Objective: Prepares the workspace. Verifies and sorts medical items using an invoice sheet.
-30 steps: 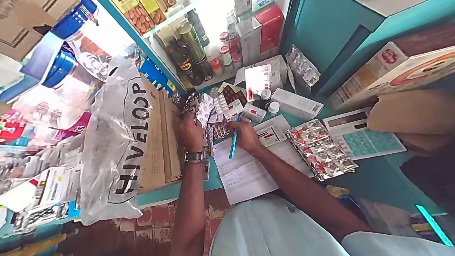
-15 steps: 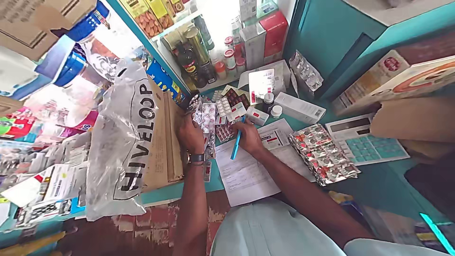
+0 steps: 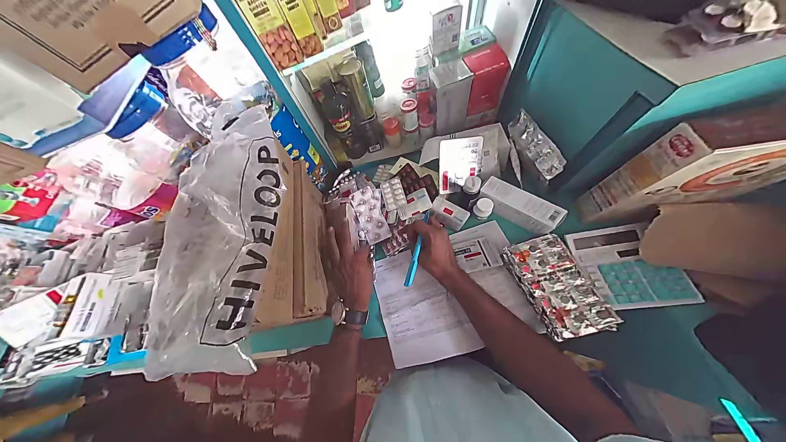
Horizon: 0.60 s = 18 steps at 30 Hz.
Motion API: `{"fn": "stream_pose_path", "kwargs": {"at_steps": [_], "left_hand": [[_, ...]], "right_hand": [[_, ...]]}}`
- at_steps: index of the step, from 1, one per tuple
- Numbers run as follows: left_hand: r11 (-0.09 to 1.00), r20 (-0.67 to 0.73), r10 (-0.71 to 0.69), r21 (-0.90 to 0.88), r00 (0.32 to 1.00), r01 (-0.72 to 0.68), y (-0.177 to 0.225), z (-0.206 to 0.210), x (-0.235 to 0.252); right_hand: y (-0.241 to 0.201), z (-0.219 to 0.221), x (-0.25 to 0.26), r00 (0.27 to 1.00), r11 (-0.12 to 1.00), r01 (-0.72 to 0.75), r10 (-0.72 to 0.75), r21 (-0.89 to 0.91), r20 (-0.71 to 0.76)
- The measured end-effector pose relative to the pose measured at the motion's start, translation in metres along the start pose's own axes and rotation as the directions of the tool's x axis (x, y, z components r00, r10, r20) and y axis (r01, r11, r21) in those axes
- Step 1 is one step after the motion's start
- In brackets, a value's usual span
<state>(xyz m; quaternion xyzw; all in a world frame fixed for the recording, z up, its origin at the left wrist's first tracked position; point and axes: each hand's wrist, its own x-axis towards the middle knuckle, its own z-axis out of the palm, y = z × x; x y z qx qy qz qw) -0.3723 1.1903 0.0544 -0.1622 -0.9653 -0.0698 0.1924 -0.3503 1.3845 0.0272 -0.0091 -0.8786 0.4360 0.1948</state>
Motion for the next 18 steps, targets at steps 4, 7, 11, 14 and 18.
{"fn": "stream_pose_path", "kwargs": {"at_steps": [4,7,11,14,18], "left_hand": [[0.994,0.079,-0.088,0.075,0.993,0.082,0.000,0.002,-0.007],[0.982,0.142,-0.171,0.103,0.975,0.157,0.005,-0.004,-0.001],[0.975,0.211,-0.218,0.092,0.953,0.203,0.007,-0.006,0.006],[0.975,0.249,-0.216,0.104,0.944,0.196,0.007,-0.007,0.007],[0.981,0.214,-0.193,0.065,0.957,0.184,0.009,-0.005,0.005]], "right_hand": [[0.001,0.002,0.000,1.000,1.000,0.005,-0.005,0.000,0.003],[0.000,0.001,0.000,1.000,1.000,-0.013,0.013,0.013,0.013],[0.000,0.001,0.000,1.000,1.000,-0.015,0.015,0.006,0.022],[0.001,0.002,0.000,1.000,1.000,-0.006,0.006,0.008,0.016],[0.004,0.002,0.000,0.999,0.999,-0.017,0.016,0.031,0.034]]}}
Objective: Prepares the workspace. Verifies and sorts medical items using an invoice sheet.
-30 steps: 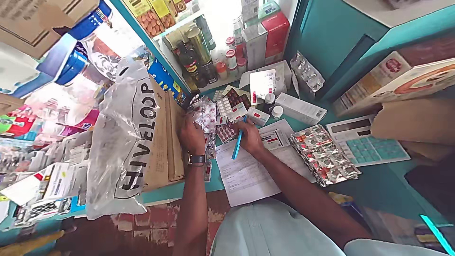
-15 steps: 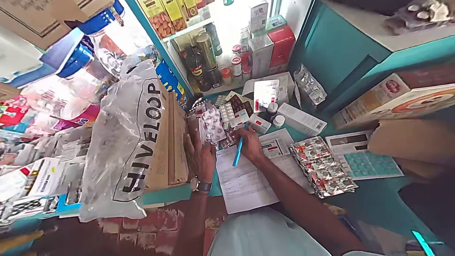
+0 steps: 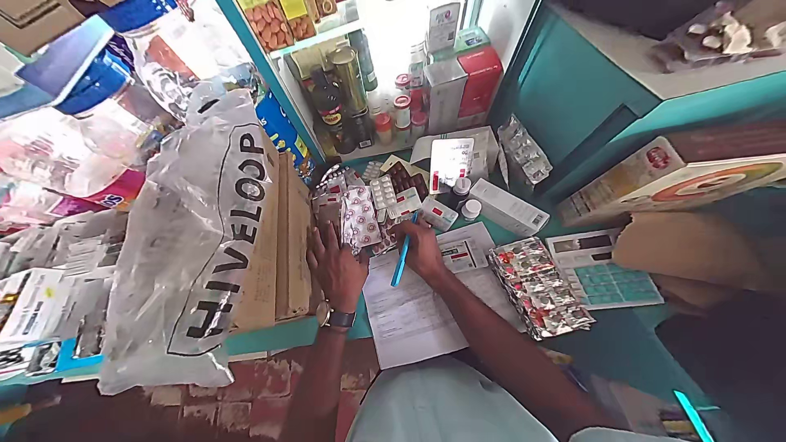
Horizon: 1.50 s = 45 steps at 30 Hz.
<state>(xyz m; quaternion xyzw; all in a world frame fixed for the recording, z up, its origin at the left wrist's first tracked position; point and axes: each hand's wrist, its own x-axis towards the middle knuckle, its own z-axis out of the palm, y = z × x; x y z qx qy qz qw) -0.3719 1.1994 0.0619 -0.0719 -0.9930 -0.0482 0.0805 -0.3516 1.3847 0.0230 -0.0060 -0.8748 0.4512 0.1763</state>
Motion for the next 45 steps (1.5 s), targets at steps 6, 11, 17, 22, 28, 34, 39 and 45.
{"fn": "stream_pose_path", "kwargs": {"at_steps": [6,11,17,22,28,34,39,45], "left_hand": [[0.993,-0.142,0.078,-0.074,0.987,-0.089,-0.004,-0.005,-0.005],[0.981,-0.302,0.006,-0.182,0.953,-0.063,-0.013,-0.021,-0.005],[0.964,-0.317,-0.099,-0.267,0.943,0.011,-0.005,-0.033,-0.001],[0.912,-0.322,-0.133,-0.409,0.938,-0.011,-0.006,-0.050,-0.001],[0.816,-0.305,-0.214,-0.577,0.928,-0.001,-0.008,-0.055,-0.001],[0.758,-0.297,-0.226,-0.652,0.928,-0.024,-0.009,-0.050,-0.002],[0.533,-0.164,-0.072,-0.840,0.984,-0.101,-0.012,-0.054,-0.009],[0.498,-0.195,0.156,-0.831,0.968,-0.248,-0.036,-0.080,-0.058]], "right_hand": [[-0.001,-0.001,0.000,1.000,1.000,-0.015,0.015,-0.006,0.009],[-0.003,-0.002,0.000,0.999,1.000,-0.028,0.028,0.003,0.016],[-0.002,-0.002,0.000,1.000,1.000,0.002,-0.002,-0.015,-0.004],[-0.003,-0.002,0.000,0.999,1.000,0.025,-0.025,0.005,-0.026],[-0.004,-0.003,0.001,1.000,1.000,0.015,-0.015,0.004,-0.017],[-0.004,-0.002,0.001,0.993,0.999,0.023,-0.019,0.031,-0.115],[-0.017,-0.016,-0.001,0.998,0.891,0.057,-0.049,0.450,-0.029],[-0.044,-0.051,-0.005,1.000,0.827,-0.024,0.030,0.562,-0.002]]}}
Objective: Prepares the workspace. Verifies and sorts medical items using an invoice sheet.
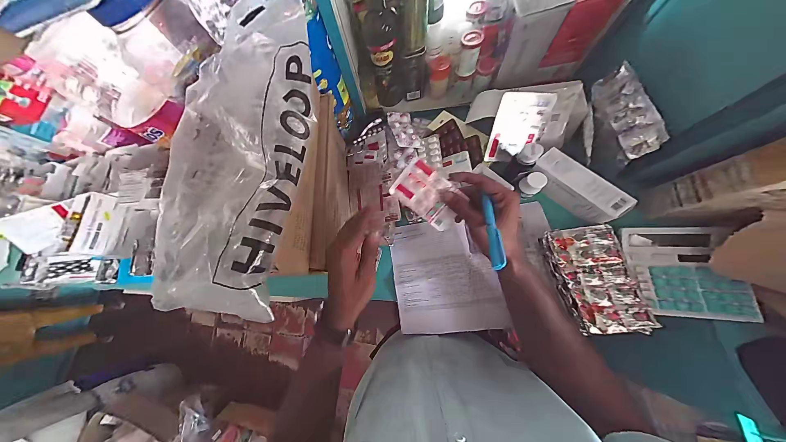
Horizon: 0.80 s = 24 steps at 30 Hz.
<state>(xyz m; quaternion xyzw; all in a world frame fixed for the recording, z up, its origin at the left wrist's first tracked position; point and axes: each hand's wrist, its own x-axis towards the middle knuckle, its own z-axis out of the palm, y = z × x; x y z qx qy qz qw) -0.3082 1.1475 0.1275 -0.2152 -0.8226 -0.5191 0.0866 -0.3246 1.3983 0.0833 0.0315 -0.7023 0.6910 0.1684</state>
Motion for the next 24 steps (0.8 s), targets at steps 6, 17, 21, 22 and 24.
{"fn": "stream_pose_path", "kwargs": {"at_steps": [6,17,21,22,24], "left_hand": [[0.992,-0.353,-0.004,0.115,0.935,0.047,-0.025,0.005,-0.119],[0.923,-0.396,0.003,0.354,0.918,0.150,-0.073,0.017,-0.149],[0.876,-0.285,-0.047,0.449,0.957,0.177,-0.084,0.019,-0.141],[0.862,-0.241,-0.076,0.472,0.968,0.185,-0.085,0.020,-0.139],[0.848,-0.188,-0.091,0.500,0.978,0.175,-0.090,0.026,-0.137]], "right_hand": [[-0.006,-0.031,-0.021,0.978,0.964,-0.198,0.183,-0.179,-0.099],[0.029,-0.022,-0.063,0.984,0.876,-0.173,0.138,-0.450,-0.110],[0.034,-0.021,-0.065,0.991,0.813,-0.131,0.097,-0.568,-0.091],[0.034,-0.021,-0.065,0.992,0.810,-0.123,0.088,-0.573,-0.088],[0.033,-0.022,-0.064,0.992,0.820,-0.121,0.085,-0.559,-0.089]]}}
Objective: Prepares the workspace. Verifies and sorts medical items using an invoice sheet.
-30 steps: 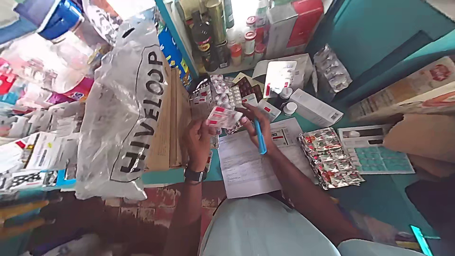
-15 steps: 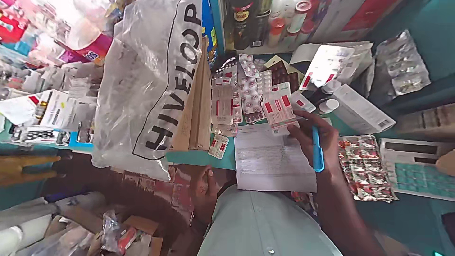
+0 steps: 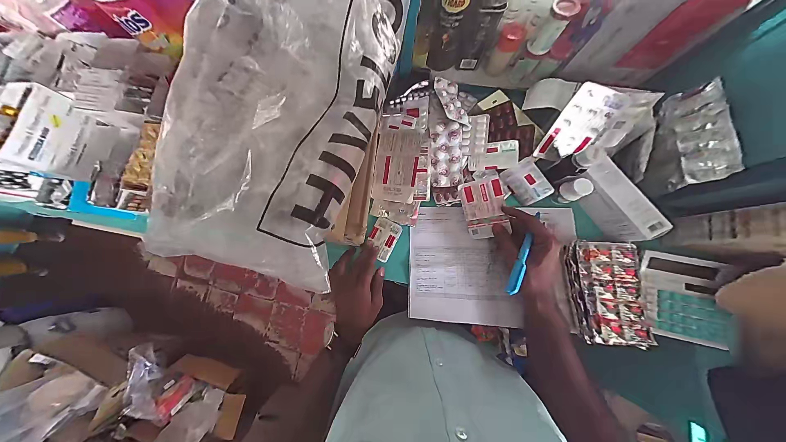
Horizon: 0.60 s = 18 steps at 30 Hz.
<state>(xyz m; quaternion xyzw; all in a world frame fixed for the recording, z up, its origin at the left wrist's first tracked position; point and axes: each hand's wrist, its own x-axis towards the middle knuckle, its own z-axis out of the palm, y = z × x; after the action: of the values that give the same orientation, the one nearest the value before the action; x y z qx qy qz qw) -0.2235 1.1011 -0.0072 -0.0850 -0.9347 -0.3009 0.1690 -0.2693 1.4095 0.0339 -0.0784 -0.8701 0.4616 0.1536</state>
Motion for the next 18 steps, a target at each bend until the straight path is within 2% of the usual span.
{"fn": "stream_pose_path", "kwargs": {"at_steps": [3,5,7,9,11,13,16,18], "left_hand": [[0.999,0.048,0.043,0.021,0.998,-0.044,0.002,0.003,0.000],[0.995,0.021,0.101,0.018,0.995,-0.101,0.003,0.001,-0.003],[0.988,-0.165,0.152,0.021,0.974,-0.151,0.006,-0.001,-0.007],[0.992,-0.436,0.112,-0.010,0.893,-0.129,0.012,-0.003,-0.003],[0.995,-0.637,0.020,-0.062,0.770,-0.078,0.017,-0.002,0.018],[1.000,-0.690,-0.001,-0.017,0.724,-0.015,0.020,-0.001,0.045],[0.991,-0.615,-0.092,0.020,0.783,0.132,0.018,-0.004,0.070],[0.992,-0.564,-0.098,0.012,0.820,0.126,0.010,-0.008,0.073]], "right_hand": [[-0.004,-0.004,0.000,0.999,1.000,-0.024,0.024,-0.002,-0.028],[-0.009,-0.006,-0.001,0.996,0.992,-0.016,0.005,-0.126,-0.085],[-0.020,-0.007,-0.003,0.986,0.944,0.023,-0.076,-0.330,-0.148],[-0.036,-0.005,-0.009,0.982,0.932,0.076,-0.132,-0.356,-0.135],[-0.052,0.007,-0.017,0.985,0.964,0.143,-0.161,-0.224,-0.068],[-0.073,0.031,-0.022,0.986,0.990,0.128,-0.133,0.055,0.100],[-0.106,0.073,-0.019,0.911,0.895,0.011,-0.193,0.445,0.364],[-0.125,0.100,-0.014,0.865,0.812,-0.027,-0.274,0.583,0.421]]}}
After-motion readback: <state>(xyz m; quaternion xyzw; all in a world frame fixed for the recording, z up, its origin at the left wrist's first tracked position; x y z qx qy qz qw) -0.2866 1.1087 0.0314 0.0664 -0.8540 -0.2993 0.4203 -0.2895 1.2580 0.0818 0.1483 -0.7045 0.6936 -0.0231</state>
